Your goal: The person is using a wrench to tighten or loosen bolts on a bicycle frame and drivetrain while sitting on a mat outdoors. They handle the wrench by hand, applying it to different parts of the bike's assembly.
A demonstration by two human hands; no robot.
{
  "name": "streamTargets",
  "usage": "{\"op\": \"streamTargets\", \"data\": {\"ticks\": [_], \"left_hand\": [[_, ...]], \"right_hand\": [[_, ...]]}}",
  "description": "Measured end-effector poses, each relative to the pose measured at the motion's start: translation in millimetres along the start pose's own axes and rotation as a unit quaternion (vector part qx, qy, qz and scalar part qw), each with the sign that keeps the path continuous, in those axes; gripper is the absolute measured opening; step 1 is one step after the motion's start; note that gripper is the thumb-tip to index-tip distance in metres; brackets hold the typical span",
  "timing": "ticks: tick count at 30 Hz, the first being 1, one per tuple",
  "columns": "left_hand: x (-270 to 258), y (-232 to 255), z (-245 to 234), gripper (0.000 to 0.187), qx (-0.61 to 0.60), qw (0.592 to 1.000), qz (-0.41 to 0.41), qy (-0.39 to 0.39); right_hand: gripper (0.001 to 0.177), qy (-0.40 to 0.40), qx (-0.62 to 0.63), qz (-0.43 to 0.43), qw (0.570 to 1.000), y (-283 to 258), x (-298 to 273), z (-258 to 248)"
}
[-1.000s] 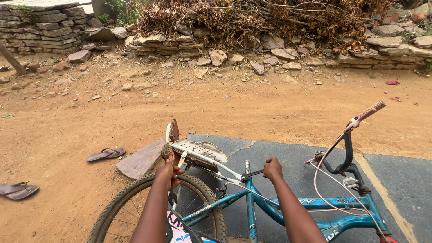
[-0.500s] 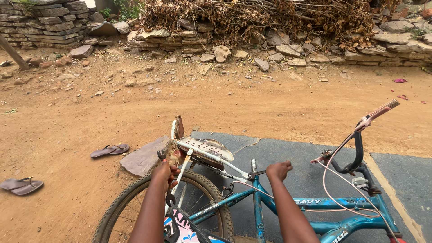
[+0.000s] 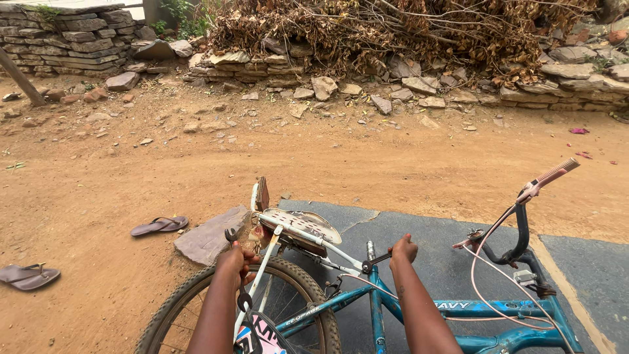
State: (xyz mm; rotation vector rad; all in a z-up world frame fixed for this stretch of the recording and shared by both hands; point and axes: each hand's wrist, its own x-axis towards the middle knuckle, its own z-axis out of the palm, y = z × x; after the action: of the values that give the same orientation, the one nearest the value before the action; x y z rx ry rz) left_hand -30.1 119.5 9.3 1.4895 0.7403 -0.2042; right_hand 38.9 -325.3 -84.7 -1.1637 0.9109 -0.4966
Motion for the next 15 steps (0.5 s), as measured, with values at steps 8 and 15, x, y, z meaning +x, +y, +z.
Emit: {"op": "streamTargets", "data": {"ticks": [8, 15], "left_hand": [[13, -4, -10, 0.06, 0.003, 1.0, -0.022, 0.012], [14, -8, -8, 0.061, 0.007, 1.0, -0.025, 0.014]], "right_hand": [[0.026, -0.302, -0.026, -0.071, 0.95, -7, -5, 44], [0.031, -0.495, -0.365, -0.362, 0.7, 40, -55, 90]]}}
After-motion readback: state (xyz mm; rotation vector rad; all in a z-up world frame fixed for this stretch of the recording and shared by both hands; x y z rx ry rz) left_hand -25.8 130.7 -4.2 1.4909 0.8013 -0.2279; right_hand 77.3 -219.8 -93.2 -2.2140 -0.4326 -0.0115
